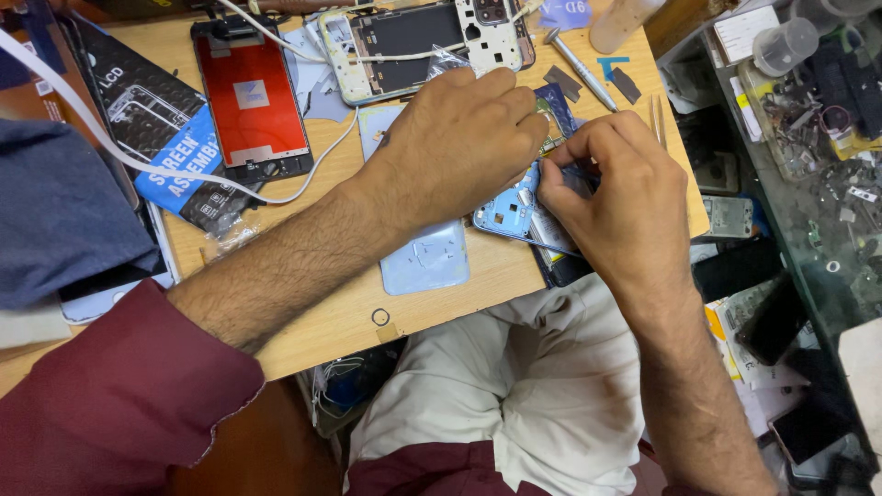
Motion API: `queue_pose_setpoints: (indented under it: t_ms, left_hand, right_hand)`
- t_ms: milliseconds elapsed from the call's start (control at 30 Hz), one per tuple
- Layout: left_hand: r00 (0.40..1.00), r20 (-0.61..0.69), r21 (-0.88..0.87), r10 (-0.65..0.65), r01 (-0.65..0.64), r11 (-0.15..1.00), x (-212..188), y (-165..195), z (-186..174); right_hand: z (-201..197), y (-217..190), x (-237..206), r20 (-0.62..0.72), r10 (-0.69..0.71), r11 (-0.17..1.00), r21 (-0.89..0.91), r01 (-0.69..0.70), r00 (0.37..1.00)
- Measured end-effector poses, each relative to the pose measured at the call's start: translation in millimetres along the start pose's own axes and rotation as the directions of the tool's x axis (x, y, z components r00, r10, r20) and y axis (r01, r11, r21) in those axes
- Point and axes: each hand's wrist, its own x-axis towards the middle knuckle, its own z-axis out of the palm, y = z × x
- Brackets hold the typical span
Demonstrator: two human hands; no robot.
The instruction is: The person disassembles a smartphone, removes the battery, and reassembles the device using tweezers and a screwdriver. They handle the phone casing, battery, and internal components while seated at a cluttered workbench.
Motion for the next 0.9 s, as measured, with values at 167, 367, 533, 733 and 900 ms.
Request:
queue_pose_setpoints:
  t_ms: [167, 367, 533, 733, 900]
  left_hand:
    - [0.999, -0.002, 0.007, 0.036, -0.036, 0.999, -1.6, -4.3, 3.6]
    - [0.999, -0.018, -0.02, 0.034, -0.034, 0.999, -1.8, -5.9, 3.4]
    - [0.999, -0.014, -0.028, 0.037, -0.037, 0.999, -1.9, -5.1, 0.4]
    - [0.998, 0.005, -0.012, 0.057, -0.057, 0.998, 0.4, -5.8, -0.6]
    - [0.997, 0.007, 0.01, 0.08, -0.08, 0.997, 0.5, -5.5, -0.1]
  right_hand:
    - [0.9, 5.2, -2.6, -0.003, -0.023, 0.999, 0.03, 0.023, 1.0]
    - [3.1, 7.3, -3.5, -0.016, -0.017, 0.995, 0.1, 0.019, 1.0]
    - [2.4, 5.7, -1.2, 0.011, 0.012, 0.992, 0.126, -0.013, 1.0]
    - [-2.2, 3.4, -1.5, 0.03, 0.002, 0.995, 0.099, -0.005, 1.0]
    - [-5.5, 2.0, -8.3, 0.011, -0.07, 0.997, 0.028, 0.07, 0.997]
